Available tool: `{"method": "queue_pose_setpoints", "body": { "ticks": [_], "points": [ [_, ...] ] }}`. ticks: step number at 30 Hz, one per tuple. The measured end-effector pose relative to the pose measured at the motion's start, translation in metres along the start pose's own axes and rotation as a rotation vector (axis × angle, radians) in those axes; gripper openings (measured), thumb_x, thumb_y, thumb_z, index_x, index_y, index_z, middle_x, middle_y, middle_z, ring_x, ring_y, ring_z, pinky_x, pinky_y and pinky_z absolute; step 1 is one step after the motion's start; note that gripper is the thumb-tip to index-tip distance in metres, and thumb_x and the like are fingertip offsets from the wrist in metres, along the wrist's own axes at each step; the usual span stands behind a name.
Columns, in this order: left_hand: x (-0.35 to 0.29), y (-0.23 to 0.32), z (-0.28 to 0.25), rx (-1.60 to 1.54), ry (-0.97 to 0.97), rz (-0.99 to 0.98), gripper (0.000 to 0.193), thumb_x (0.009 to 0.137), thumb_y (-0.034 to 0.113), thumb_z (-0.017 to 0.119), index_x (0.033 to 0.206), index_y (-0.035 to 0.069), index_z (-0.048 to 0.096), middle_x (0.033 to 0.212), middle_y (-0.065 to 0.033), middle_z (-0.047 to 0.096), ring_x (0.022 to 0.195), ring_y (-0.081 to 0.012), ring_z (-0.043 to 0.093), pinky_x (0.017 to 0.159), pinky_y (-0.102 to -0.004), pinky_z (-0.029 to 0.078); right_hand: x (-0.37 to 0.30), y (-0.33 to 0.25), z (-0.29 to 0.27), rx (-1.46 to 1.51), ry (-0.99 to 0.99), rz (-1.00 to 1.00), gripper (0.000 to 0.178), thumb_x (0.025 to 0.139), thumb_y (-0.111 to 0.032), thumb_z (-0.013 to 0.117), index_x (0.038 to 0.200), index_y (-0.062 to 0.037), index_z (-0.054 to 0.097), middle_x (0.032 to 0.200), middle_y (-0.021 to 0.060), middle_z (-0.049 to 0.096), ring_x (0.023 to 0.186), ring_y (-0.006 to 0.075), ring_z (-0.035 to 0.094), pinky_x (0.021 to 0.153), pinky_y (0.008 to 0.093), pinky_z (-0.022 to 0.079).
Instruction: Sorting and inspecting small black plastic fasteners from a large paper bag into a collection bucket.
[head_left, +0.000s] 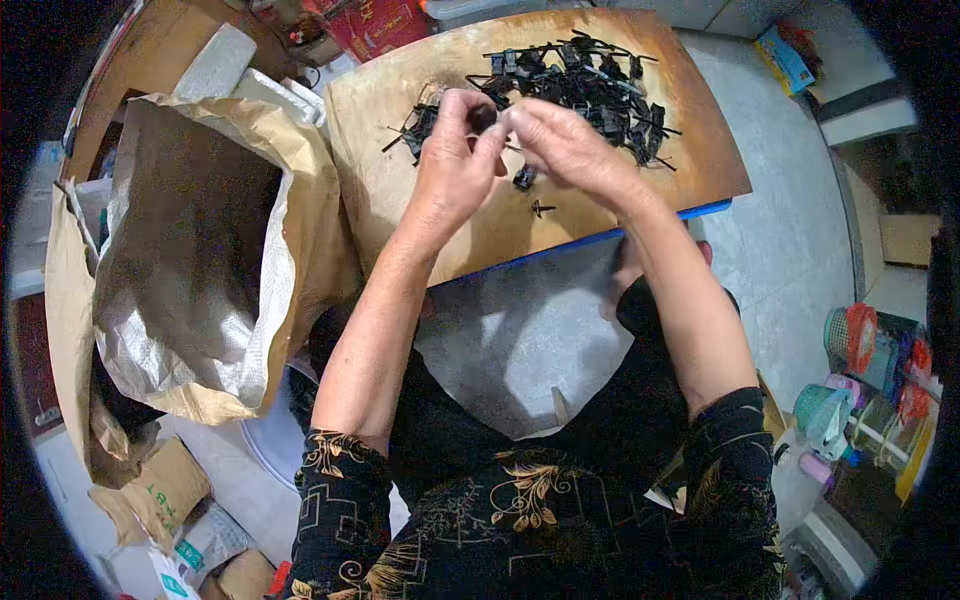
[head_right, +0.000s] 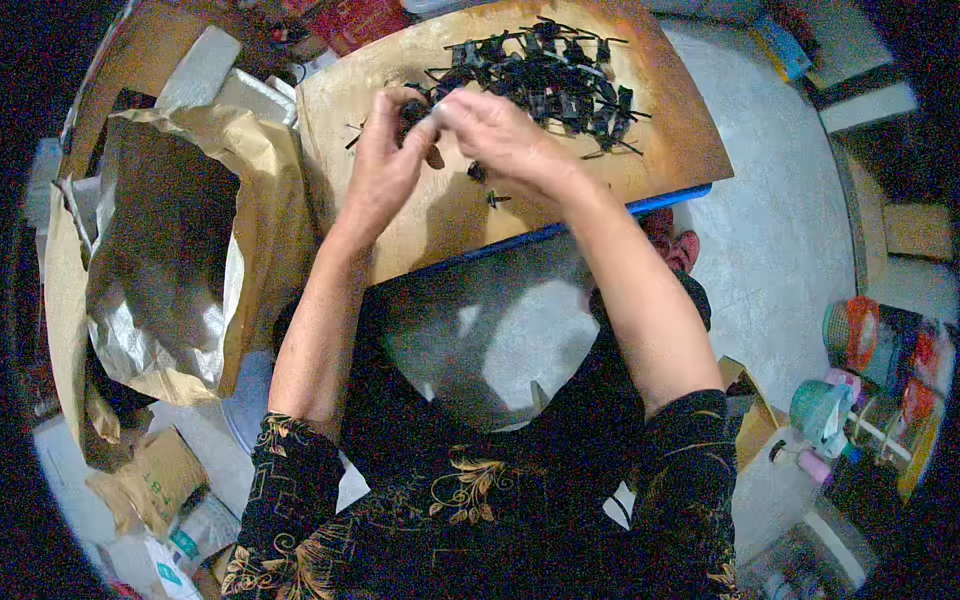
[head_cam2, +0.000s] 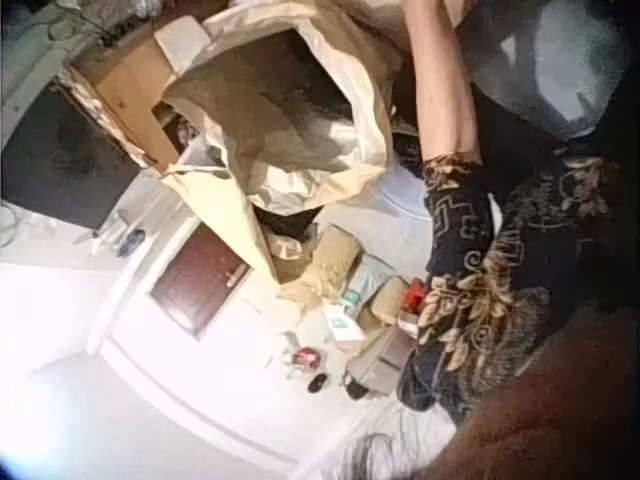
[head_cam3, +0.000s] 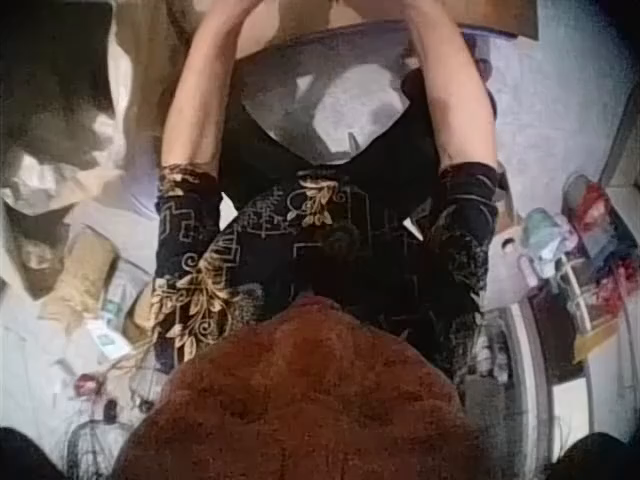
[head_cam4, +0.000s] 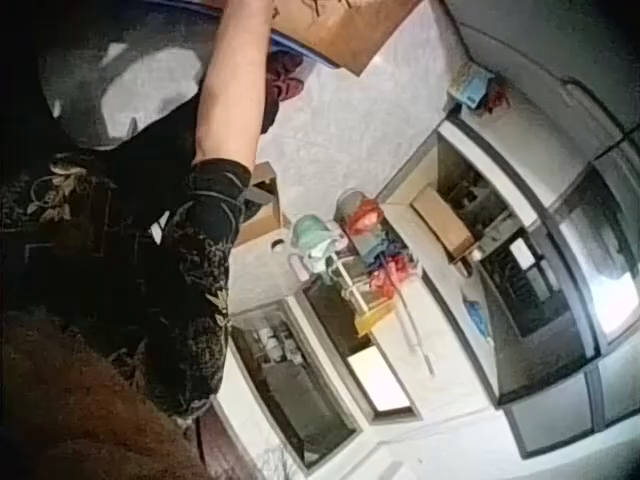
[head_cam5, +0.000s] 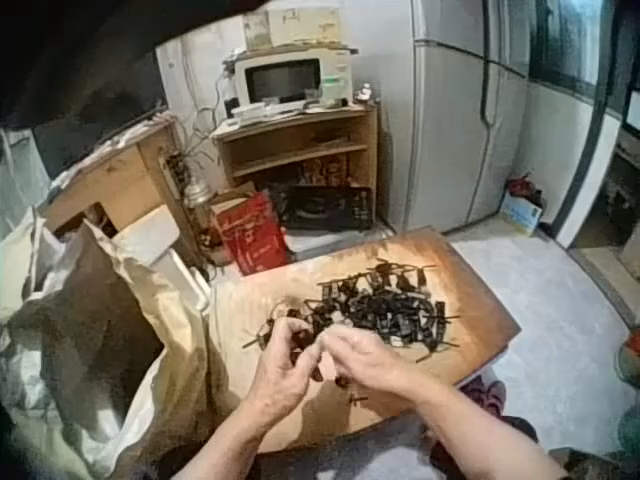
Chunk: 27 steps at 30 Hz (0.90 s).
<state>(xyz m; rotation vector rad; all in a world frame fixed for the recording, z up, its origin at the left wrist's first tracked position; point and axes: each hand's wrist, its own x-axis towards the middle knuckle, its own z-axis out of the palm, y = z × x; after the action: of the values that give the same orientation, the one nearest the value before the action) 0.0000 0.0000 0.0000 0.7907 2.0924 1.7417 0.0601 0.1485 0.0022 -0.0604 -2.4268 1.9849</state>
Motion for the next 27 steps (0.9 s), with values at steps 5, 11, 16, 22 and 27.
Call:
{"method": "queue_pose_setpoints", "body": {
  "ticks": [5, 11, 16, 22, 27],
  "points": [
    [0.007, 0.003, -0.016, -0.577, 0.139, -0.365, 0.023, 0.087, 0.028, 0.056, 0.082, 0.009, 0.044, 0.06, -0.0015, 0.048, 0.054, -0.0129, 0.057, 0.037, -0.0193, 0.034, 0.001, 0.059, -0.018, -0.805, 0.074, -0.339, 0.022, 0.083, -0.016, 0.054, 0.103, -0.0077, 0.052, 0.071, 0.0095, 0.057, 0.067, 0.0264, 0.059, 0.058, 0.0374, 0.046],
    [0.002, -0.01, -0.021, -0.853, 0.024, -0.528, 0.029, 0.088, 0.033, 0.053, 0.075, 0.009, 0.044, 0.057, -0.003, 0.046, 0.052, -0.0168, 0.054, 0.038, -0.0208, 0.035, -0.008, 0.063, 0.004, -1.093, -0.177, -0.174, 0.029, 0.075, -0.016, 0.059, 0.103, -0.0104, 0.052, 0.084, 0.0129, 0.059, 0.081, 0.0322, 0.059, 0.067, 0.044, 0.047],
    [0.002, -0.007, -0.02, -0.761, -0.025, -0.519, 0.016, 0.088, 0.02, 0.05, 0.084, 0.004, 0.052, 0.059, -0.0038, 0.048, 0.05, -0.0161, 0.052, 0.04, -0.0223, 0.038, 0.004, 0.054, 0.01, -0.778, 0.066, -0.077, 0.021, 0.078, -0.02, 0.058, 0.096, -0.008, 0.056, 0.078, 0.0131, 0.06, 0.076, 0.0306, 0.06, 0.065, 0.0414, 0.046],
    [-0.009, -0.008, -0.01, 0.142, -0.01, -0.138, 0.038, 0.079, 0.004, 0.048, 0.117, 0.002, 0.043, 0.068, -0.0066, 0.052, 0.058, -0.0167, 0.054, 0.053, -0.029, 0.045, 0.017, 0.025, -0.005, 0.082, 0.061, 0.187, 0.023, 0.086, -0.031, 0.057, 0.081, -0.0089, 0.056, 0.064, -0.0052, 0.048, 0.048, 0.0032, 0.04, 0.041, 0.0187, 0.03],
    [-0.018, -0.008, -0.001, 0.321, -0.139, 0.082, 0.062, 0.082, 0.01, 0.056, 0.135, 0.011, 0.024, 0.092, -0.0127, 0.054, 0.054, -0.0136, 0.051, 0.047, -0.0273, 0.045, 0.009, 0.012, -0.002, 0.108, -0.02, 0.26, 0.025, 0.087, -0.034, 0.055, 0.078, -0.0114, 0.054, 0.061, -0.0061, 0.045, 0.046, 0.0008, 0.035, 0.039, 0.0172, 0.026]
  ]
}}
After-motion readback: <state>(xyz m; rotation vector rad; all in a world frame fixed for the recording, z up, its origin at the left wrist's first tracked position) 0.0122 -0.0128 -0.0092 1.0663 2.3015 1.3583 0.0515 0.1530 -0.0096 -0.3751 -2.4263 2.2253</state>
